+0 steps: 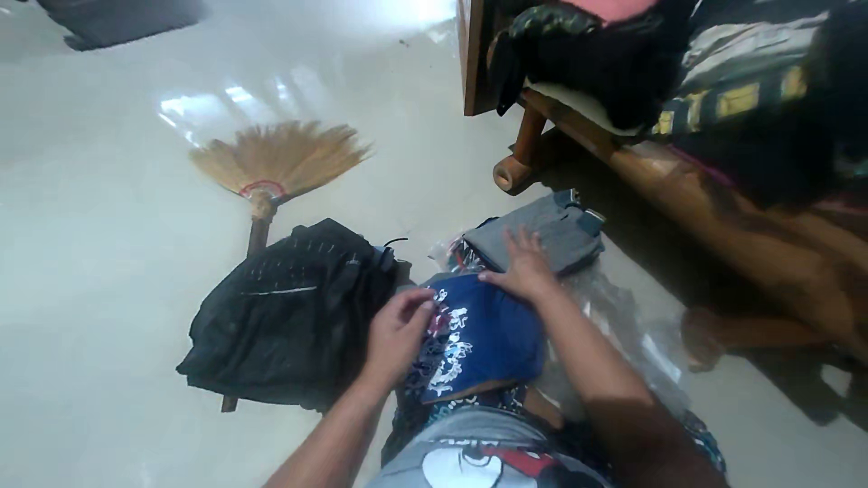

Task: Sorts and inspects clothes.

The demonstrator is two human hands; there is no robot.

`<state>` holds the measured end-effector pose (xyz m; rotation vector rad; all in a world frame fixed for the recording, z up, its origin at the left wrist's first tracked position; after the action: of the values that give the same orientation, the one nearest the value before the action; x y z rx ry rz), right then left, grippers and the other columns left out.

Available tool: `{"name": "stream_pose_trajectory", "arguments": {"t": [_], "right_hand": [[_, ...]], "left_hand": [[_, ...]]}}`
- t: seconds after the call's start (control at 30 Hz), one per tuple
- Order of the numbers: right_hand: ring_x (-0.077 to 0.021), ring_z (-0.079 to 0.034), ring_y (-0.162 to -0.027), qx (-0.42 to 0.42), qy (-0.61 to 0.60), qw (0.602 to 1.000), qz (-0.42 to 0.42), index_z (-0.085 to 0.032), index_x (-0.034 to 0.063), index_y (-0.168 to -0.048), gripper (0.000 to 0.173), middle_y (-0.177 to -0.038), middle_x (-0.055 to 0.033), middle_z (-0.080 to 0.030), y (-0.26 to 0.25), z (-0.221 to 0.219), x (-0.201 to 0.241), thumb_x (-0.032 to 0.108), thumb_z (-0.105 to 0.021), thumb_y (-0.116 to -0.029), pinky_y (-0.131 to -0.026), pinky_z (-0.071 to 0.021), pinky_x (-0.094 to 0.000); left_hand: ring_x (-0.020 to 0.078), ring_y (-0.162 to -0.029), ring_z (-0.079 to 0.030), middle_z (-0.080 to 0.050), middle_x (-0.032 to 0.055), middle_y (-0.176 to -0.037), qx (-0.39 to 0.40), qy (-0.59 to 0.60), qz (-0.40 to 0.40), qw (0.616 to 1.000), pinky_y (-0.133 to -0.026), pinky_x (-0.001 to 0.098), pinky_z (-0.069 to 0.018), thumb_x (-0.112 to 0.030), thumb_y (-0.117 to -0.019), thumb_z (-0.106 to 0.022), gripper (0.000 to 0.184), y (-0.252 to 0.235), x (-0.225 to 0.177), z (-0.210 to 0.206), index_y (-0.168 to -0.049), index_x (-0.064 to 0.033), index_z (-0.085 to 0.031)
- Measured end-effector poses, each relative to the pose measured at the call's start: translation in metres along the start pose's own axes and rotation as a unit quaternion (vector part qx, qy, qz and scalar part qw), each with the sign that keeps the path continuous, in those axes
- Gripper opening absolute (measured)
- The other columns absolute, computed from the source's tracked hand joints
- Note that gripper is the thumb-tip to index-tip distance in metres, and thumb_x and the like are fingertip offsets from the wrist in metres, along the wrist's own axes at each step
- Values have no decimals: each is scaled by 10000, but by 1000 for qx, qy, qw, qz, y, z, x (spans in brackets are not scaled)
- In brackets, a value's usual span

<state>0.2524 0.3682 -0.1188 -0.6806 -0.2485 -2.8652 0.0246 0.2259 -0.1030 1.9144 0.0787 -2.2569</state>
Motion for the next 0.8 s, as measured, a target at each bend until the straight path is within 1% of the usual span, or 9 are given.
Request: {"name": "stream_pose_trajectory", "arguments": {"t": [0.1,0.17,0.23,0.33,0.47,0.53,0.63,0.7,0.8], "right_hand": [[-462,-512,-1354,33,-34,997,-58,-555,53,-1455,537,-1462,-242,-550,-15,-4,-8,358,-635,-1021,-1077,-430,-665],[-449,-609,-1231,9,-127,986,-108,-568,31,-1426,483,-1331,-269,-627,-19,11,-28,347,-570,-1060,-1021,-474,-658],[-414,-626,-1179,-13,-248,955,-160,-564,59,-1429,508,-1303,-258,-631,-17,22,-56,391,-594,-1044,-985,-500,-630],[-402,-586,-1218,-54,-384,897,-211,-517,122,-1472,574,-1393,-241,-574,-4,50,-89,453,-624,-1017,-977,-487,-622],[-318,-623,-1172,-207,-412,858,-225,-557,78,-1412,488,-1322,-195,-619,0,126,-114,382,-612,-1035,-977,-519,-557],[-309,-623,-1179,-259,-373,866,-211,-557,63,-1416,464,-1326,-201,-618,-3,168,-121,352,-584,-1053,-994,-509,-545],[-330,-640,-1117,-304,-297,887,-183,-565,32,-1383,439,-1268,-222,-631,-8,220,-124,331,-557,-1060,-958,-517,-555],[-341,-650,-1047,-322,-256,896,-165,-590,2,-1321,407,-1189,-231,-648,-12,241,-124,313,-549,-1060,-918,-518,-562],[-346,-653,-1121,-315,-201,916,-147,-604,21,-1320,397,-1206,-218,-668,-11,251,-110,312,-553,-1054,-984,-504,-566]], "left_hand": [[222,-1159,-656,-624,153,-1343,65,190,98,975,-1002,379,-544,-111,-1075,-458,329,-42,0,-61,-1366,17,-547],[231,-1208,-618,-560,166,-1411,46,292,194,935,-1019,373,-516,-166,-1094,-436,425,-72,16,-95,-1490,-14,-407],[271,-1218,-605,-563,176,-1407,30,322,249,913,-1009,416,-523,-266,-1076,-513,486,-99,38,-120,-1495,-43,-407],[295,-1116,-634,-625,181,-1267,27,302,284,910,-937,460,-551,-357,-1010,-644,547,-124,55,-146,-1422,-35,-483],[285,-991,-655,-641,194,-1171,14,235,314,920,-824,440,-574,-171,-973,-685,457,-140,73,-159,-1360,-1,-510],[266,-906,-644,-635,187,-1099,18,211,311,926,-765,419,-569,-81,-957,-657,387,-140,77,-159,-1309,9,-524],[263,-920,-650,-629,194,-1108,37,195,290,936,-784,411,-575,-31,-963,-628,398,-139,72,-156,-1331,18,-484],[259,-921,-651,-626,195,-1107,43,190,272,942,-778,410,-575,-2,-957,-613,413,-136,68,-155,-1344,23,-471],[264,-919,-670,-635,194,-1123,46,187,259,946,-755,424,-590,37,-946,-591,484,-135,62,-156,-1397,-21,-427]]}}
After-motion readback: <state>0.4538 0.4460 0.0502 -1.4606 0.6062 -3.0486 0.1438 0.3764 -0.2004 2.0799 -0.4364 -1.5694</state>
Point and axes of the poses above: each hand's wrist, its own y-axis away from the middle knuckle, its own z-axis out of the back of the hand, x = y × z, the point moved 8 cm from there along -y, towards the middle knuckle
